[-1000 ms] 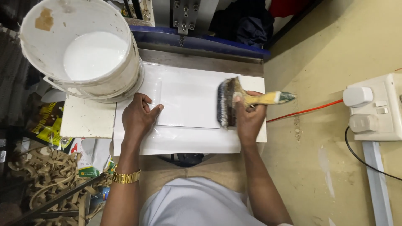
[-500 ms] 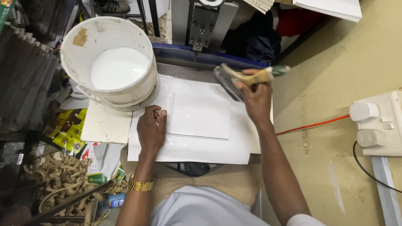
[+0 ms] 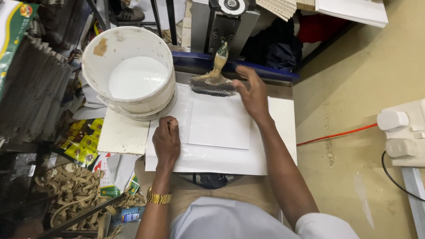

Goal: The person applies glue to the spine of a white paper cover using a brush dipped in a bucket. They then fold the cover over and press it down to adhere the edges.

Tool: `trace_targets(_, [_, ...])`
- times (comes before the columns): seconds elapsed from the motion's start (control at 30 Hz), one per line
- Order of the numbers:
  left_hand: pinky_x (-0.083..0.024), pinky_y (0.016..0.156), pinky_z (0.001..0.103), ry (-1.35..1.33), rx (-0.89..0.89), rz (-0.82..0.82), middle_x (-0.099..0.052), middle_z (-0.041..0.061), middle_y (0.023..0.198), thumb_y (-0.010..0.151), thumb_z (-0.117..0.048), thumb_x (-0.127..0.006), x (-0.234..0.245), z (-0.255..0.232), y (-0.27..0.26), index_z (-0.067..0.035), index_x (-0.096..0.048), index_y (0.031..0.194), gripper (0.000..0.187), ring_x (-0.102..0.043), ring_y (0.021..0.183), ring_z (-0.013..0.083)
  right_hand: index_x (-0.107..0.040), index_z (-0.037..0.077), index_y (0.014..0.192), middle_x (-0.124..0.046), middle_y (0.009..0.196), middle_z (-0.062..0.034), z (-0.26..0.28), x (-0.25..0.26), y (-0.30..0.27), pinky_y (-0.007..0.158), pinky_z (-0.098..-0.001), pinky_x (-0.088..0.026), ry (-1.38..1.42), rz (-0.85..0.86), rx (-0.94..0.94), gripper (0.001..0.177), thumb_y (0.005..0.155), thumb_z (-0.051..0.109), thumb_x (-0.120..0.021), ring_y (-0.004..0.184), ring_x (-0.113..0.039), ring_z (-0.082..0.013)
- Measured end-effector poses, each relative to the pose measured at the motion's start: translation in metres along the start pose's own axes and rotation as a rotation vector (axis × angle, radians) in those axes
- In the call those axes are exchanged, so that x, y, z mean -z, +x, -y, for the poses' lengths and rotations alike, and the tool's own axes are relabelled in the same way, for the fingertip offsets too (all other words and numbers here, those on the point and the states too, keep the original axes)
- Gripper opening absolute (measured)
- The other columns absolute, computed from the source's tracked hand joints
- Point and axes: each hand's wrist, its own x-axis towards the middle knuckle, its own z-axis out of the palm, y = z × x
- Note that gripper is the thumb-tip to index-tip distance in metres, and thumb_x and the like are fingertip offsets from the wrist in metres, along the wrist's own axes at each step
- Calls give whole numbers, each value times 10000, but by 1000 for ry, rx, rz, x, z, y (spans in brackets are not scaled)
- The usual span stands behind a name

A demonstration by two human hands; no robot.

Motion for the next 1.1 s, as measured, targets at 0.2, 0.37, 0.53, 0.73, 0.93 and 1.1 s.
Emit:
trace_targets(0.2, [-499,700,451,-60,-6,-25,-523,98,632,1120,-396,-363,2,-2,0,-109,-580,1122,360,-580,626,295,-682,91,1253,-716,1160,-113,-5,33,-108,990,-420,-513,74,-246,-396,277,1068,230,-529,1052,-682,-256])
trace_targets(0.37, [-502,681,399,-86,-25,-30,-537,77,603,1134,-377,-371,0,4,0,-97,-590,1118,356,-589,615,242,-665,103,1331,-633,1210,-120,-24,15,-145,978,-429,-518,76,-107,-577,334,1066,167,-471,1108,-635,-281])
trace_targets(0.53, [-504,667,393,-96,-38,-55,-545,81,586,1137,-372,-372,1,2,0,-89,-598,1098,364,-597,601,234,-622,54,1376,-564,1196,-137,-34,5,-144,999,-447,-511,64,-35,-553,361,1074,142,-444,1156,-614,-297])
trace_targets(0.73, [-504,652,391,-89,-28,-55,-553,87,575,1136,-360,-386,2,-2,0,-81,-609,1076,363,-597,585,240,-620,33,1379,-556,1189,-143,-32,6,-141,1025,-438,-490,92,-22,-550,365,1074,117,-437,1195,-600,-296])
trace_targets(0.93, [-500,640,392,-83,-37,-49,-553,98,572,1139,-346,-393,2,-3,1,-71,-609,1066,357,-594,577,242,-658,81,1361,-569,1206,-142,-10,20,-138,1073,-440,-446,236,-64,-506,385,1054,57,-426,1233,-574,-287])
trace_targets(1.1, [-503,637,384,-99,-27,-54,-546,85,566,1139,-352,-390,1,-3,1,-76,-609,1056,362,-595,575,228,-633,64,1382,-569,1432,-209,7,25,-129,1171,-538,-319,379,124,-220,436,1050,181,-376,1425,-442,-392])
